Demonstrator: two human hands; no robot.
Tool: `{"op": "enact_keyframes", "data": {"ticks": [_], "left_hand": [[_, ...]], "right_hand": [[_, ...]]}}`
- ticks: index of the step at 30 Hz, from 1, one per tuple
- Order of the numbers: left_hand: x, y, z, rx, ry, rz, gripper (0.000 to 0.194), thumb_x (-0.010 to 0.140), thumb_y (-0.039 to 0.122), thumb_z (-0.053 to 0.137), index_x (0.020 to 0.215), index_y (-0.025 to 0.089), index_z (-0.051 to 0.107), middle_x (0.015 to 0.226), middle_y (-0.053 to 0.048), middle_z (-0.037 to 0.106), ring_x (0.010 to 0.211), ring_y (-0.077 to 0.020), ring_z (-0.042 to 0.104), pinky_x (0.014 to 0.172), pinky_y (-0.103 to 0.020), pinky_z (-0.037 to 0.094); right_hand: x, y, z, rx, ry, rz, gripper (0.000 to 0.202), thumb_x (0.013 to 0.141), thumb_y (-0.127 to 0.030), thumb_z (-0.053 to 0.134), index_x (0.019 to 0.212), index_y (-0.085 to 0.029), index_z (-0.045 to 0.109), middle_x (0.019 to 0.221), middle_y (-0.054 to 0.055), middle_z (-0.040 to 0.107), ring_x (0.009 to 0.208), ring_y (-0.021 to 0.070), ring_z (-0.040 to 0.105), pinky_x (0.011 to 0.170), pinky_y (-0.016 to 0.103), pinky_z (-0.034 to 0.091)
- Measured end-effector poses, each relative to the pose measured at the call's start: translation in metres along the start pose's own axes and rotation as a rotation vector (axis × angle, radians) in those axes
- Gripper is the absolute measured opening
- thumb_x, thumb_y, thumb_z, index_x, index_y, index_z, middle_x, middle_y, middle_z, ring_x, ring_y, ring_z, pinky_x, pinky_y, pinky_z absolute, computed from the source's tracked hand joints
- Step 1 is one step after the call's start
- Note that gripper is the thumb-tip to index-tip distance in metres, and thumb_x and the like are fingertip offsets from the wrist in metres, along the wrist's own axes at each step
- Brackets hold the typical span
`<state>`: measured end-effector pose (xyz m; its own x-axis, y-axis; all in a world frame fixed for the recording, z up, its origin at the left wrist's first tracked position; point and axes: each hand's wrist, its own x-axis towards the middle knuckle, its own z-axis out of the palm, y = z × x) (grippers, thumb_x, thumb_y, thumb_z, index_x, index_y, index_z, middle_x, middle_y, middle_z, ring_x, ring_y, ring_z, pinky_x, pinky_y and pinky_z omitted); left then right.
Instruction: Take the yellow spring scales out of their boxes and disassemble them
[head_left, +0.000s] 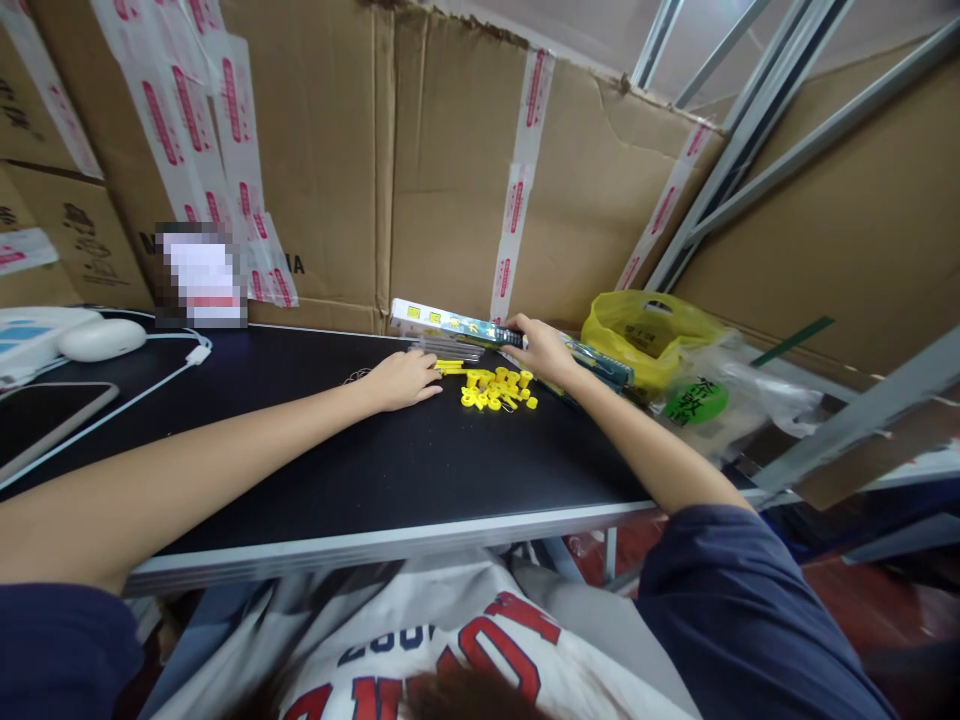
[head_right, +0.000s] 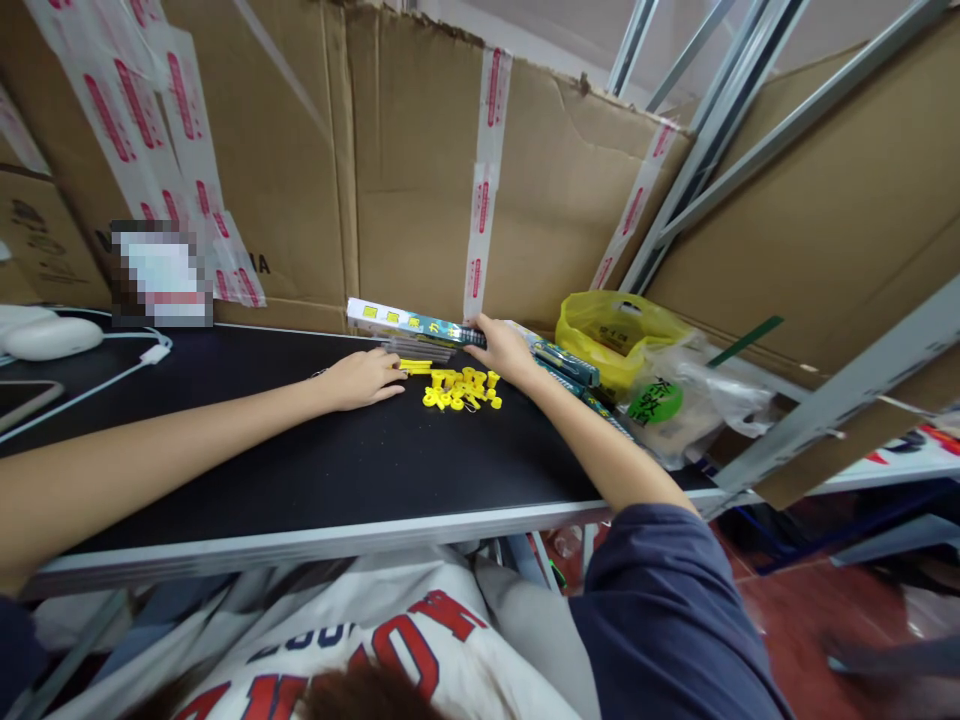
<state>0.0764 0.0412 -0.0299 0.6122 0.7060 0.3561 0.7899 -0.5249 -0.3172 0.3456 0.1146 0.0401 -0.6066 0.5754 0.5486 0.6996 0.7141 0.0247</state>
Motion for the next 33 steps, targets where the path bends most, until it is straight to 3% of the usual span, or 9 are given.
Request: {"op": "enact_keyframes", "data": {"ticks": [4,9,16,19,21,23,27,33], "left_hand": [[0.004,-0.001,0.000,-0.008,-0.013,-0.016,0.040,0.095,0.041,0.041,0.112,0.016,0.068,0.105,-0.013,0.062,0.098,-0.0253,0.054,0.078,-0.032,0.042],[-0.001,0.002,-0.006,-0.067,-0.014,-0.060,0.038,0.095,0.042,0.041,0.111,0.021,0.068,0.112,-0.012,0.061,0.103,-0.0254,0.055,0.081,-0.033,0.044],[-0.029,-0.004,-0.024,-0.206,-0.018,-0.097,0.033,0.090,0.042,0.049,0.103,0.021,0.070,0.111,-0.011,0.063,0.104,-0.0258,0.058,0.090,-0.037,0.045],[-0.045,-0.012,-0.037,-0.403,0.053,-0.296,0.035,0.089,0.045,0.048,0.105,0.019,0.067,0.105,-0.009,0.068,0.097,-0.0254,0.063,0.086,-0.039,0.049],[-0.053,-0.017,-0.045,-0.642,0.188,-0.520,0.036,0.086,0.047,0.053,0.104,0.018,0.063,0.097,-0.008,0.070,0.085,-0.0218,0.066,0.080,-0.037,0.052],[-0.055,-0.019,-0.052,-0.937,0.330,-0.642,0.039,0.084,0.047,0.055,0.110,0.017,0.058,0.095,-0.008,0.071,0.079,-0.0192,0.068,0.073,-0.035,0.055],[-0.052,-0.015,-0.059,-1.264,0.377,-0.709,0.040,0.077,0.039,0.065,0.109,0.016,0.058,0.096,-0.009,0.071,0.075,-0.0179,0.070,0.066,-0.031,0.057],[-0.050,-0.010,-0.063,-1.365,0.363,-0.752,0.041,0.069,0.038,0.073,0.101,0.015,0.062,0.090,-0.007,0.072,0.076,-0.0178,0.070,0.062,-0.027,0.058]], "right_hand": [[-0.018,0.005,0.004,0.072,0.030,0.045,0.031,0.080,-0.032,0.062,0.108,-0.019,0.057,0.106,0.008,0.066,0.096,0.0231,0.060,0.081,0.032,0.044],[-0.022,0.009,0.006,0.124,0.020,0.039,0.031,0.080,-0.030,0.061,0.109,-0.021,0.056,0.108,0.007,0.065,0.098,0.0232,0.060,0.079,0.033,0.045],[-0.025,0.004,0.000,0.117,0.042,0.030,0.030,0.080,-0.030,0.061,0.108,-0.020,0.057,0.107,0.007,0.065,0.098,0.0233,0.060,0.078,0.032,0.045],[-0.027,0.002,-0.001,0.112,0.040,0.024,0.029,0.080,-0.029,0.061,0.108,-0.021,0.057,0.105,0.007,0.066,0.096,0.0229,0.060,0.079,0.032,0.045],[-0.028,0.001,-0.001,0.099,0.035,0.010,0.028,0.081,-0.029,0.061,0.107,-0.021,0.057,0.105,0.007,0.065,0.097,0.0229,0.060,0.081,0.032,0.045],[-0.029,-0.001,0.000,0.083,0.034,-0.013,0.028,0.081,-0.029,0.061,0.108,-0.021,0.057,0.107,0.007,0.065,0.099,0.0233,0.059,0.084,0.033,0.044],[-0.030,-0.004,-0.001,0.037,0.045,-0.034,0.029,0.082,-0.028,0.061,0.109,-0.021,0.057,0.111,0.009,0.064,0.102,0.0243,0.058,0.088,0.034,0.044],[-0.031,-0.001,-0.005,-0.019,0.124,-0.096,0.027,0.084,-0.031,0.060,0.110,-0.022,0.057,0.110,0.009,0.064,0.103,0.0259,0.058,0.088,0.038,0.045]]}}
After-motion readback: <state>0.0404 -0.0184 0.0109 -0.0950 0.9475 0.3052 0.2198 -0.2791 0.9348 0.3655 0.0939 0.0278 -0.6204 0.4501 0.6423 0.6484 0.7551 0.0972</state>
